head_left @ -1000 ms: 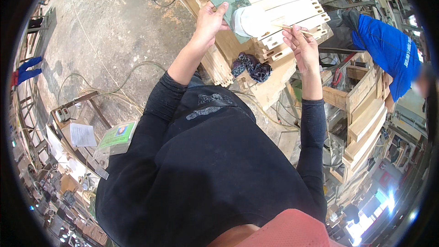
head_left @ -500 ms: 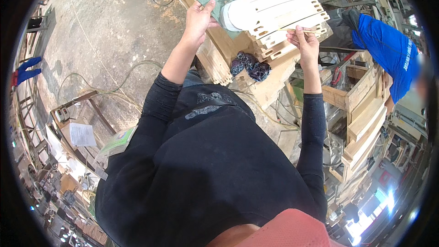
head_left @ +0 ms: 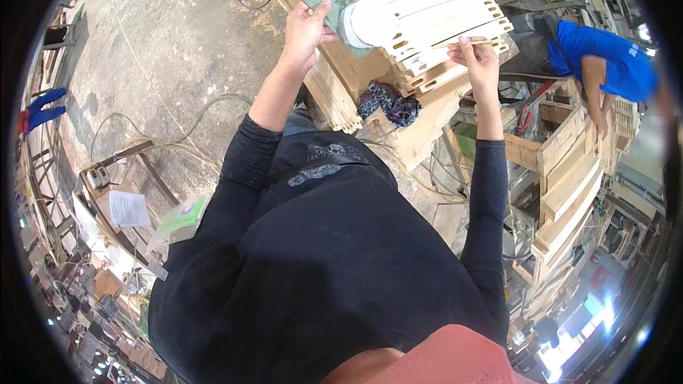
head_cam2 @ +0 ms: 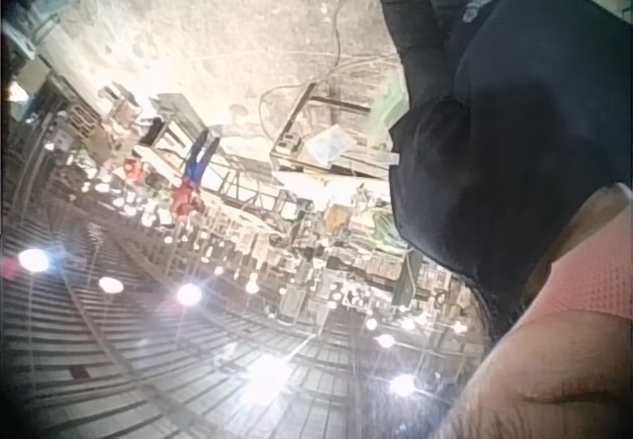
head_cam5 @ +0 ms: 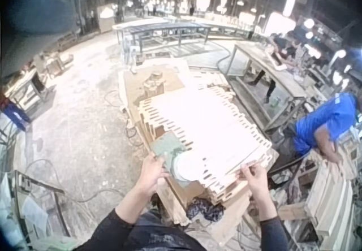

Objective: The person applies white glue to the notched edges of stacked wooden slats using a small brush. They dip the brush into a container and carefully coat the grooves on each piece, then set the container down and briefly adjust the stack.

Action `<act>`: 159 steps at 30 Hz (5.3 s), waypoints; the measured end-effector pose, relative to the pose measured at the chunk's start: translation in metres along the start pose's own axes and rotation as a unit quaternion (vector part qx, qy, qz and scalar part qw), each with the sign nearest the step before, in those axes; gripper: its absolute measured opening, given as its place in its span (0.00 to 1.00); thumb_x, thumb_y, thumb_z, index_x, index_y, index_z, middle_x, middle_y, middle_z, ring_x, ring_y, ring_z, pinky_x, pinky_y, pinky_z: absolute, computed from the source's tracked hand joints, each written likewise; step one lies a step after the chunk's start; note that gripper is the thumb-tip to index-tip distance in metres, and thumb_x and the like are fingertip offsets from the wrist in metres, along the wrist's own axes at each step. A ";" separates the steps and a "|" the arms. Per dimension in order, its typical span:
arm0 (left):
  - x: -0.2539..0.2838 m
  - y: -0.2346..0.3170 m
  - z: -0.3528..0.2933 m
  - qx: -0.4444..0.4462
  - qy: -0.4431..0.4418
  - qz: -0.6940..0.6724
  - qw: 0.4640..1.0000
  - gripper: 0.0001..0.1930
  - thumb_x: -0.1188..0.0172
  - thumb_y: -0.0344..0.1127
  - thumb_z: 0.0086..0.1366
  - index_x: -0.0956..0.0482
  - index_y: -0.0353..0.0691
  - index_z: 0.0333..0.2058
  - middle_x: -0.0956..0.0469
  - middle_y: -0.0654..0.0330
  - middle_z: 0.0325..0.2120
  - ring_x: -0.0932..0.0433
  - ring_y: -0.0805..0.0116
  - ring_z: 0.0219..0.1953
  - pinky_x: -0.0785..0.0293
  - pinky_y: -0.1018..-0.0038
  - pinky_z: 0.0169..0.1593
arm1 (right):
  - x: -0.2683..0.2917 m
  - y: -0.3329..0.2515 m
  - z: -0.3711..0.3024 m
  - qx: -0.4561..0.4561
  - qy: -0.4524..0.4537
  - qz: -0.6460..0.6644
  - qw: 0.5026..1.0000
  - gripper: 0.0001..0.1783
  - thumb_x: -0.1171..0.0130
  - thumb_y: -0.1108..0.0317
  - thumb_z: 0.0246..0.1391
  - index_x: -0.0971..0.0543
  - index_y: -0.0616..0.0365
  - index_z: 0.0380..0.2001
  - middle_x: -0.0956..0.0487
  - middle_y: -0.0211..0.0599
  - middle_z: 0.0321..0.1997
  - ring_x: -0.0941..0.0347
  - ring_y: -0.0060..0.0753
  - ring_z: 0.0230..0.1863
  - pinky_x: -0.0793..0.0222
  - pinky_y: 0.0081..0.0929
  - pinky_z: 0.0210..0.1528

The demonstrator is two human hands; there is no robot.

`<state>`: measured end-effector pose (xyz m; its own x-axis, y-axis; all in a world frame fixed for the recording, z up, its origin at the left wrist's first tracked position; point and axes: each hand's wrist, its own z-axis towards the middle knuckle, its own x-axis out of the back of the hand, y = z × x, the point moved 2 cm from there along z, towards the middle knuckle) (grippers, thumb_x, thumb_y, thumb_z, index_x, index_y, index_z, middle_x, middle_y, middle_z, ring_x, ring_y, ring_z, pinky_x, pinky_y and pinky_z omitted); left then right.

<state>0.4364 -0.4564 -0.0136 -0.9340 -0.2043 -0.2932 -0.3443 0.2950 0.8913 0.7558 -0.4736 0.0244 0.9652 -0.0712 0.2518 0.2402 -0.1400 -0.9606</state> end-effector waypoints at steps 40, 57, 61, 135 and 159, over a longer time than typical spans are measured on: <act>-0.014 0.010 -0.005 -0.007 -0.015 0.031 0.999 0.15 0.47 0.38 0.67 0.30 0.35 0.46 0.21 0.53 0.36 0.19 0.65 0.31 0.21 0.71 0.31 | -0.019 -0.095 -0.029 0.178 -0.012 0.030 0.983 0.06 0.41 0.72 0.56 0.22 0.65 0.33 0.19 0.37 0.31 0.20 0.25 0.35 0.25 0.19 0.39; -0.023 0.013 -0.008 -0.003 -0.022 0.038 0.999 0.16 0.48 0.37 0.68 0.32 0.31 0.47 0.22 0.49 0.39 0.18 0.60 0.32 0.18 0.68 0.33 | -0.037 -0.046 -0.021 -0.025 -0.017 0.228 0.973 0.10 0.44 0.68 0.59 0.27 0.64 0.40 0.20 0.48 0.38 0.20 0.36 0.36 0.22 0.27 0.41; -0.024 0.009 -0.006 0.000 -0.020 0.041 0.999 0.16 0.47 0.38 0.67 0.31 0.32 0.47 0.22 0.49 0.39 0.19 0.59 0.32 0.18 0.67 0.34 | -0.030 -0.032 -0.014 -0.081 -0.015 0.225 0.971 0.13 0.42 0.64 0.58 0.27 0.63 0.39 0.20 0.48 0.38 0.21 0.34 0.38 0.22 0.26 0.41; -0.057 0.022 0.047 0.037 -0.104 0.034 0.993 0.18 0.45 0.41 0.66 0.34 0.41 0.50 0.25 0.52 0.44 0.21 0.57 0.42 0.20 0.65 0.38 | 0.015 -0.083 -0.037 0.112 0.120 0.139 0.977 0.16 0.35 0.62 0.51 0.23 0.67 0.29 0.18 0.38 0.25 0.19 0.23 0.27 0.28 0.16 0.30; -0.054 0.027 0.040 0.025 -0.094 0.014 0.995 0.20 0.45 0.40 0.66 0.35 0.40 0.53 0.25 0.51 0.45 0.20 0.57 0.41 0.19 0.65 0.37 | -0.008 -0.090 -0.026 0.126 0.091 0.132 0.979 0.14 0.40 0.64 0.56 0.22 0.68 0.29 0.18 0.40 0.28 0.19 0.27 0.31 0.24 0.20 0.33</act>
<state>0.4736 -0.4005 0.0125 -0.9429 -0.0193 -0.3324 -0.3184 0.3442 0.8832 0.7238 -0.4865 0.1120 0.9682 -0.2498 -0.0141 0.0251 0.1529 -0.9879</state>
